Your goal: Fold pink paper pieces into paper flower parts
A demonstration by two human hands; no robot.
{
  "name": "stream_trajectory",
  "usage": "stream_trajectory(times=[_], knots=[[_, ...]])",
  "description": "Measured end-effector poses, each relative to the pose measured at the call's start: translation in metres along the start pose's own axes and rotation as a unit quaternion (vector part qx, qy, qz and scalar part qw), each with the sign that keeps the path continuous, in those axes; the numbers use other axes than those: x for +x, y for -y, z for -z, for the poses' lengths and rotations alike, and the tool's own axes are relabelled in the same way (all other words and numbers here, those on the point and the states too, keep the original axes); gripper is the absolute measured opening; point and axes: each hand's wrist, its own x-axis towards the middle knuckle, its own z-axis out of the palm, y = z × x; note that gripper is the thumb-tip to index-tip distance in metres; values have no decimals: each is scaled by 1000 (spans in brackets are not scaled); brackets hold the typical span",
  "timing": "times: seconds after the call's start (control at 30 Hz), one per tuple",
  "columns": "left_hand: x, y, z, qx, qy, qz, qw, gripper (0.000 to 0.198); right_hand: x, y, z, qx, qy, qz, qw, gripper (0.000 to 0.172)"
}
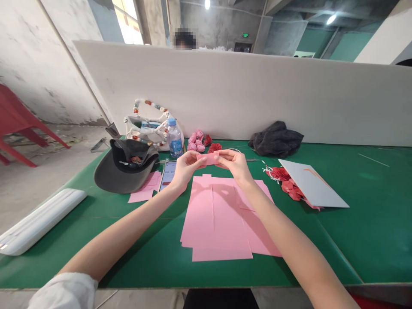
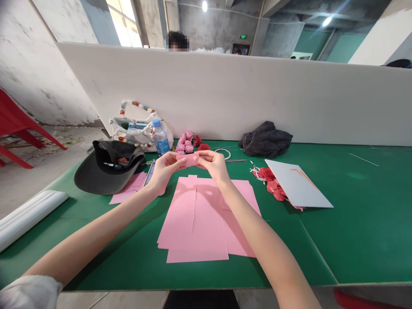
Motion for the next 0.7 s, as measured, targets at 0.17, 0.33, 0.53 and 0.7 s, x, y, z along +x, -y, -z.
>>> stream_trajectory(times=[0.17,0.33,0.53,0.7], knots=[[2,-1,0,-6,0,-41,999,32,2,-1,3,4,-1,35,999,36],[4,-2,2,-9,17,-67,998,31,4,1,6,-15,-11,88,996,35],[6,1,3,1,10,-83,996,29,2,9,12,-119,52,173,976,24],[3,3,0,27,22,-82,996,29,-1,15,15,-225,99,204,948,17]])
